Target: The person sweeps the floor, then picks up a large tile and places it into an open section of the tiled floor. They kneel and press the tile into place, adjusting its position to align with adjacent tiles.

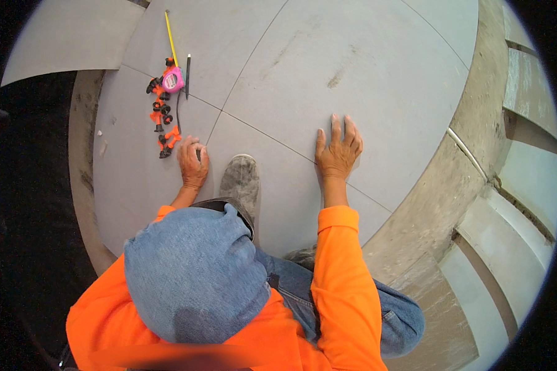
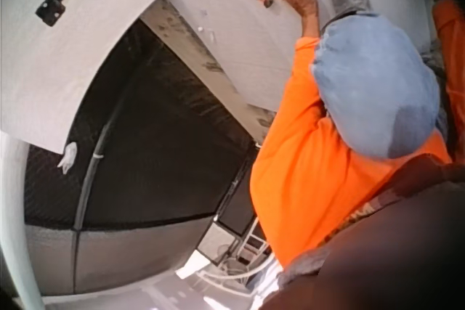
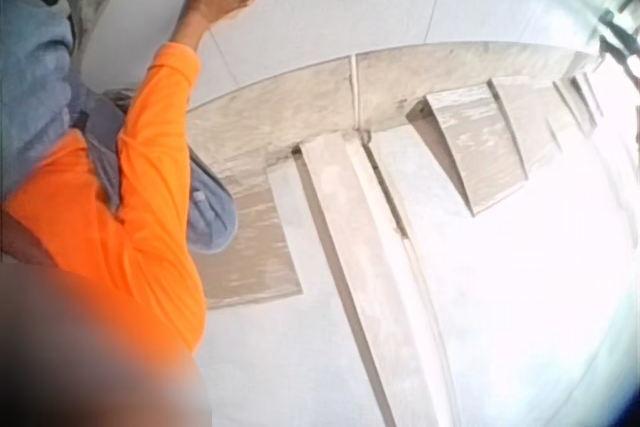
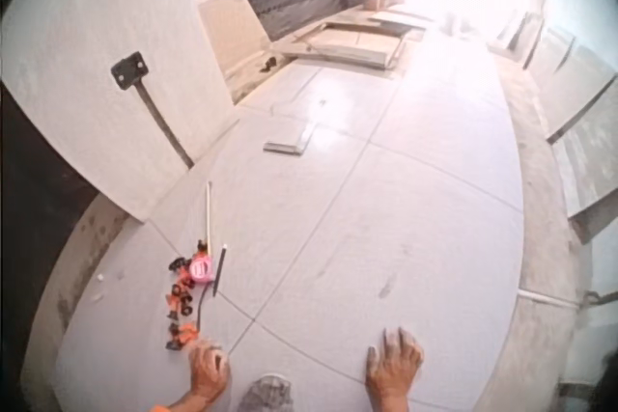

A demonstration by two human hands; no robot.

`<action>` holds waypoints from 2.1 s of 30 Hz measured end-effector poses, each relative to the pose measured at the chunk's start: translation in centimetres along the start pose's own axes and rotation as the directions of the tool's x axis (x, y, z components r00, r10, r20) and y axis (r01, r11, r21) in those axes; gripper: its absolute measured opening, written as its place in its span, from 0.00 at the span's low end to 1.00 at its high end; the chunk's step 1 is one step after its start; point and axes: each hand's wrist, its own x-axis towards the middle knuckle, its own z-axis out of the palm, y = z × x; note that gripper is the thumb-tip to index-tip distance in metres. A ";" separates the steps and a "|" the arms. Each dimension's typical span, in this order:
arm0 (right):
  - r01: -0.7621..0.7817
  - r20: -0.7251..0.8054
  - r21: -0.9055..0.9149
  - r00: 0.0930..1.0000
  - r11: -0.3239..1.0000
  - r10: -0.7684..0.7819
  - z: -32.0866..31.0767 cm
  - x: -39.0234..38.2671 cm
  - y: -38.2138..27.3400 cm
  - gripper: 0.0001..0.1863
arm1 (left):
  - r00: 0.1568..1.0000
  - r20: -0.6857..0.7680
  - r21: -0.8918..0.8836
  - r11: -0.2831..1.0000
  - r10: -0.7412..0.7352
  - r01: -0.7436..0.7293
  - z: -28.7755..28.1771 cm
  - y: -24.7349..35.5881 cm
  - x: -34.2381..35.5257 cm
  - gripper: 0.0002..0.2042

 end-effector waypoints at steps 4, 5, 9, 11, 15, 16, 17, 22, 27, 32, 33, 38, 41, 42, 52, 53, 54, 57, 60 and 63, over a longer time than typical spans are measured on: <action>0.032 -0.027 -0.002 0.999 0.999 -0.032 0.2 0.2 -0.2 0.28 | 0.998 0.036 -0.058 0.997 -0.049 0.051 -0.3 -0.1 -0.2 0.11; 0.030 -0.028 0.002 0.999 1.000 -0.030 0.3 0.1 -0.3 0.28 | 0.997 0.013 -0.036 0.997 -0.069 0.070 -0.4 -0.1 -0.3 0.14; 0.013 -0.054 -0.010 0.998 1.000 -0.014 1.0 -0.6 -0.3 0.28 | 0.985 -0.079 0.073 0.984 -0.155 0.161 -0.1 -0.1 -0.9 0.26; 0.019 -0.041 -0.006 0.999 1.000 -0.019 1.2 -1.0 -0.4 0.28 | 0.982 -0.089 0.123 0.977 -0.164 0.175 -0.2 -0.3 -1.6 0.30; -0.015 0.018 -0.024 1.000 1.000 0.015 1.3 -1.4 -0.7 0.28 | 0.964 -0.089 0.130 0.957 -0.250 0.260 -2.1 -1.5 -4.5 0.30; 0.026 -0.035 -0.017 0.999 1.000 -0.026 1.3 -1.4 -0.6 0.28 | 0.931 -0.037 0.146 0.919 -0.364 0.365 -2.7 -1.8 -5.0 0.30; 0.024 -0.031 -0.019 0.999 1.000 -0.025 1.3 -1.4 -0.5 0.28 | 0.966 -0.066 0.155 0.954 -0.249 0.256 -3.1 -2.0 -5.3 0.30; 0.027 -0.043 -0.024 0.999 0.999 -0.028 0.9 -0.6 1.3 0.27 | 0.992 0.126 0.047 0.999 -0.029 0.023 -2.4 -0.1 -1.4 0.29; 0.042 -0.181 0.053 0.983 0.998 -0.032 0.6 0.8 2.5 0.26 | 0.902 0.216 0.004 0.924 0.373 -0.383 3.7 6.7 8.2 0.31; 0.011 -0.084 0.094 0.996 0.995 -0.003 2.7 2.7 -0.7 0.28 | 0.868 0.392 0.117 0.919 0.306 -0.377 6.9 8.7 15.5 0.34; 0.009 -0.081 0.105 0.997 0.994 0.000 3.3 3.0 -0.9 0.27 | 0.862 0.424 0.202 0.898 0.279 -0.390 7.3 8.6 16.0 0.35; -0.041 -0.104 0.122 0.993 0.992 0.054 6.0 5.9 2.7 0.29 | 0.836 0.382 0.177 0.857 0.394 -0.484 13.9 8.2 19.0 0.39; -0.041 -0.070 0.131 0.996 0.991 0.050 4.7 7.2 3.5 0.30 | 0.839 0.437 0.210 0.871 0.324 -0.445 14.8 8.7 19.4 0.38; -0.050 -0.010 0.159 0.999 0.986 0.052 3.6 7.3 3.1 0.30 | 0.831 0.487 0.244 0.872 0.269 -0.425 13.7 9.1 19.7 0.37; -0.635 0.816 0.082 0.486 0.768 0.314 -20.3 -7.9 1.2 0.10 | 0.389 0.861 -0.171 0.907 0.327 -0.386 -1.7 14.2 32.3 0.32; -0.650 0.828 0.085 0.468 0.755 0.310 -22.7 -10.7 2.2 0.11 | 0.352 0.936 -0.018 1.000 0.011 0.015 -4.0 14.3 30.4 0.30; -0.721 0.842 0.036 0.395 0.692 0.368 -25.1 -13.5 2.3 0.10 | 0.278 0.910 0.183 0.901 -0.306 0.393 -7.0 14.6 27.8 0.29; -0.841 0.871 -0.039 0.237 0.540 0.431 -33.2 -21.9 2.9 0.20 | 0.222 0.973 -0.002 0.971 0.056 -0.237 -18.0 17.9 19.7 0.29; -0.967 0.867 -0.035 0.097 0.253 0.489 -40.8 -27.9 2.6 0.22 | 0.079 0.994 -0.064 0.983 0.079 -0.173 -29.9 24.0 15.8 0.30; -0.991 0.855 0.009 0.075 0.130 0.513 -44.9 -31.4 -0.2 0.25 | 0.009 0.989 0.147 0.989 -0.147 0.012 -38.3 30.4 16.3 0.30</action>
